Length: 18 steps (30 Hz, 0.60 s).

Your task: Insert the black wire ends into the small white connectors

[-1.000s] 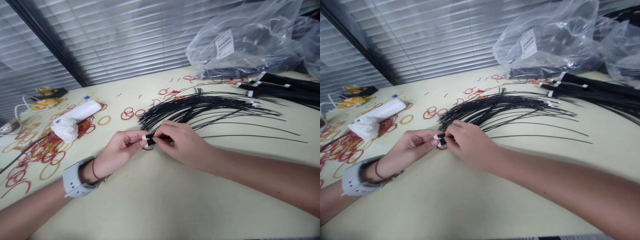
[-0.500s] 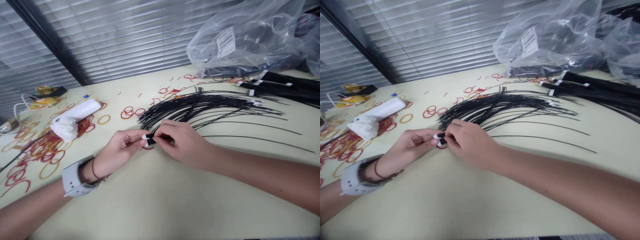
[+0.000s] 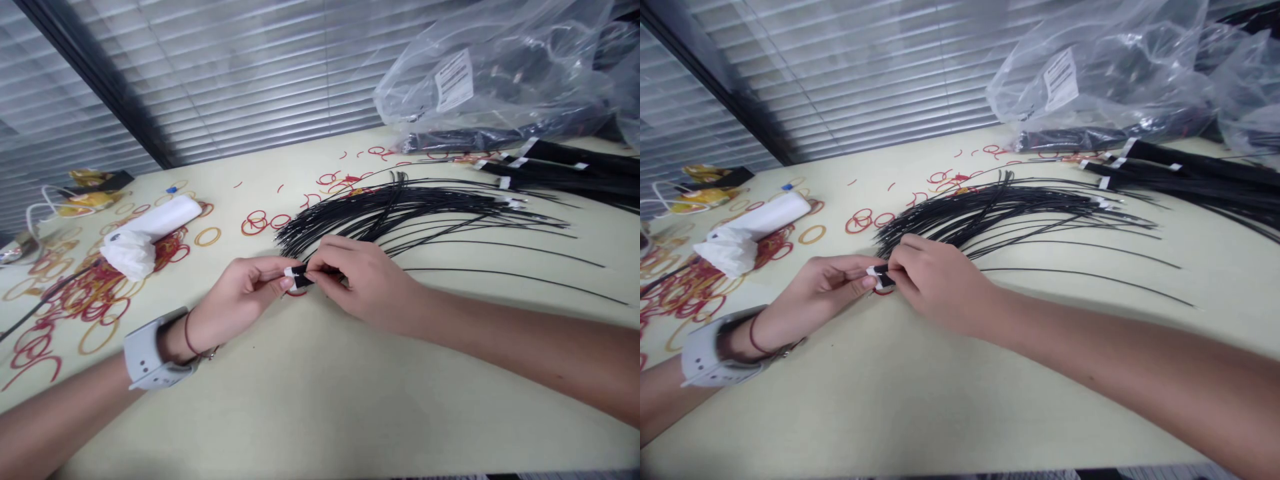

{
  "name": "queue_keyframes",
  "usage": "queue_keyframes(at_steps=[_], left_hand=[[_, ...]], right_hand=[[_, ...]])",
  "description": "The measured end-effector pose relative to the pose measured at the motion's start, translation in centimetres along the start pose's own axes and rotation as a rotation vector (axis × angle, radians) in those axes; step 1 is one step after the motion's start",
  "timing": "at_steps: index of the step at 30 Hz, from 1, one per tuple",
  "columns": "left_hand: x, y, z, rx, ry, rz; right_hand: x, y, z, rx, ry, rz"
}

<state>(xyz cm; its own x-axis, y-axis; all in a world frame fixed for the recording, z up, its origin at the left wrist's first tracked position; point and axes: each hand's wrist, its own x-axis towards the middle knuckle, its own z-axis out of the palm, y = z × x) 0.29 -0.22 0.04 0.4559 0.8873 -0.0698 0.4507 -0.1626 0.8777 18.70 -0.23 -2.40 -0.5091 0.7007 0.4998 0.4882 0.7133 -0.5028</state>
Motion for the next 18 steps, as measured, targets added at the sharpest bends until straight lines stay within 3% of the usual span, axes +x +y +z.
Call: queue_keyframes(at_steps=[12,18], left_hand=[[-0.22,-0.1,0.28,0.219,0.039,0.064],[-0.43,-0.05,0.51,0.287,0.089,0.063]], right_hand=[[0.07,-0.67,0.49,-0.114,-0.022,-0.049],[0.03,-0.72,0.65,-0.14,-0.026,0.008]])
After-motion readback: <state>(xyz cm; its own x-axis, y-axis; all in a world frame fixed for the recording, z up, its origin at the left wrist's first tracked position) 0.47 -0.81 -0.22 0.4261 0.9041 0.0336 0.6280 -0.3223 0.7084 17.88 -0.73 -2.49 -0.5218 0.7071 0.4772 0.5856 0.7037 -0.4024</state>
